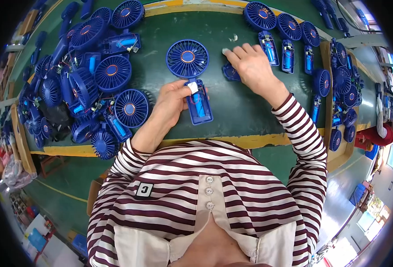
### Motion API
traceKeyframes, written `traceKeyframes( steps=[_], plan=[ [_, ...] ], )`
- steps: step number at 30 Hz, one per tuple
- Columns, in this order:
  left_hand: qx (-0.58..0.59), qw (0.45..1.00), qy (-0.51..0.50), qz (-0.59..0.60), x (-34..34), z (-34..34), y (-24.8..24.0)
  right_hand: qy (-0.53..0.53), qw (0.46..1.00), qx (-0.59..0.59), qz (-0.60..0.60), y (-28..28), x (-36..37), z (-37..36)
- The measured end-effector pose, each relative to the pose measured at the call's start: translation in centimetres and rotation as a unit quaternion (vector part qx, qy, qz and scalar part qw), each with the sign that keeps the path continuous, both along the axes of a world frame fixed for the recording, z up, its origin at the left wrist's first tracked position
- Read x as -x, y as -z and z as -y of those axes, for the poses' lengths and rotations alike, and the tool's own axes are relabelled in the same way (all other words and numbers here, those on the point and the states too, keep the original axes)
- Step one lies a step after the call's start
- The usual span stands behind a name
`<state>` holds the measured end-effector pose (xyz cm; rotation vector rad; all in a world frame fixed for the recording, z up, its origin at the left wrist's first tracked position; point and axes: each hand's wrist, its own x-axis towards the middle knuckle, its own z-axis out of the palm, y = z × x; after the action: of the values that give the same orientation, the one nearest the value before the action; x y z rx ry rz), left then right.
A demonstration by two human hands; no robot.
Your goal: The person assembles portable fans by fitting circuit boards, batteries, and fan heads into plastic handles, snapping the handle casings shut by hand, and placing the assembled fans onto a conveyor belt.
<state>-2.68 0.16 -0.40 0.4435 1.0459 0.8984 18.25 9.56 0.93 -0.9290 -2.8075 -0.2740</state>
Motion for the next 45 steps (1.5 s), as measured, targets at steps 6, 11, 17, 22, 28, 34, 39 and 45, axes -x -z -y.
traceKeyframes(
  steps=[6,11,17,22,28,34,39,45],
  plan=[
    [0.000,1.000,-0.008,-0.005,0.3,-0.6,0.2,0.113,0.987,0.018,-0.112,1.7,-1.1,1.7],
    [-0.006,1.000,-0.011,-0.001,0.3,-0.7,-0.2,0.166,0.974,0.009,-0.155,-0.2,-1.3,4.0],
    [0.009,1.000,-0.004,-0.002,-0.1,0.2,0.4,0.157,0.980,0.047,-0.117,0.4,-1.1,6.9],
    [0.008,1.000,0.007,-0.015,-0.8,0.3,0.5,0.167,0.888,0.189,-0.383,0.8,-0.8,6.8],
    [0.005,1.000,0.012,-0.022,-2.3,-0.1,0.3,0.160,0.728,0.423,-0.516,-0.8,1.3,7.0],
    [0.014,0.999,-0.020,-0.032,-2.2,0.2,1.8,0.168,0.899,0.278,-0.294,-1.3,2.0,8.2],
    [0.001,1.000,-0.023,0.012,-1.8,0.9,1.1,0.187,0.914,0.221,-0.284,-1.5,2.8,9.3],
    [0.017,1.000,-0.008,-0.022,-1.5,0.8,2.6,0.206,0.926,0.154,-0.278,-2.4,2.3,8.4]
  ],
)
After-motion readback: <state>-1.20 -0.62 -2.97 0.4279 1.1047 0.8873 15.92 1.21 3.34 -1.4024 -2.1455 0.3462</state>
